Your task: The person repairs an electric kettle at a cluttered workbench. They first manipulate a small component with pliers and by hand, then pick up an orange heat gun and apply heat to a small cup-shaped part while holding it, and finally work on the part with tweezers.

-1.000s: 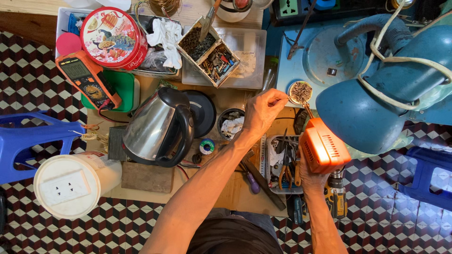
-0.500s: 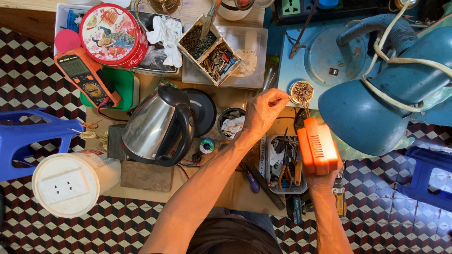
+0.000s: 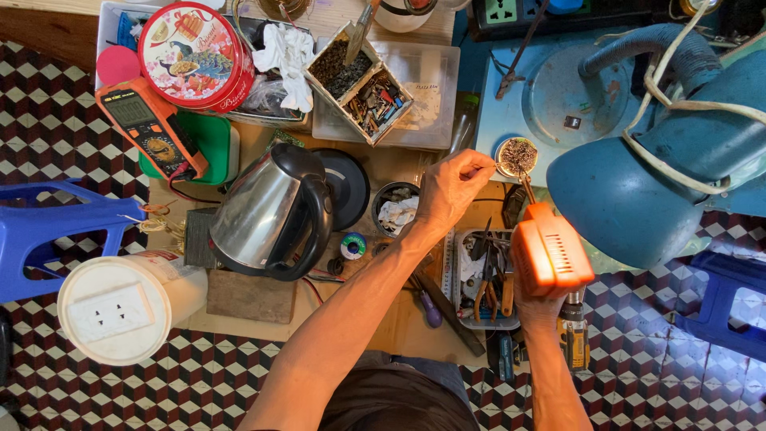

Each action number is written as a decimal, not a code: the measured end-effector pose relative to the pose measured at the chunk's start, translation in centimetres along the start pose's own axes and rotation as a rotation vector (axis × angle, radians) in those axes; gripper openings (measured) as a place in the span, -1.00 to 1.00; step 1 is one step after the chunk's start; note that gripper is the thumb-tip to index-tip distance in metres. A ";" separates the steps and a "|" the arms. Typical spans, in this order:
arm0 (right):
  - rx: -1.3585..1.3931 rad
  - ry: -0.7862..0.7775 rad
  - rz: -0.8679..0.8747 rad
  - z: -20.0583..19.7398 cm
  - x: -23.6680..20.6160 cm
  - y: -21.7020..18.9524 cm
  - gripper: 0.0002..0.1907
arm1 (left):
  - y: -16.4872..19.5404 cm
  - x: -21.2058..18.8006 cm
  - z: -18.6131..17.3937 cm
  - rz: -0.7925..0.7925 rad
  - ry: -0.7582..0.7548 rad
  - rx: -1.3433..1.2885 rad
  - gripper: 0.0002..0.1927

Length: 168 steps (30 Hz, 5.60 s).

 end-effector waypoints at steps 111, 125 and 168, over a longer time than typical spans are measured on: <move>0.771 -0.116 0.820 1.1 0.8 -1.6 -0.72 | 0.7 1.0 0.1 0.005 -0.042 0.075 -0.90; 0.775 -0.143 0.838 1.4 1.2 -1.5 -0.70 | 0.9 1.1 0.1 0.009 -0.040 0.079 -0.89; 0.785 -0.167 0.824 2.3 0.5 1.2 -0.72 | 0.6 1.4 0.1 0.077 -0.061 0.132 -0.90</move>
Point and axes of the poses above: each hand's wrist, its own x-axis towards the middle knuckle, its own z-axis out of the palm, y = z × x, the point moved 8 cm from there along x, towards the middle knuckle, and after that the axes turned 12 degrees about z, right-handed, at the moved point
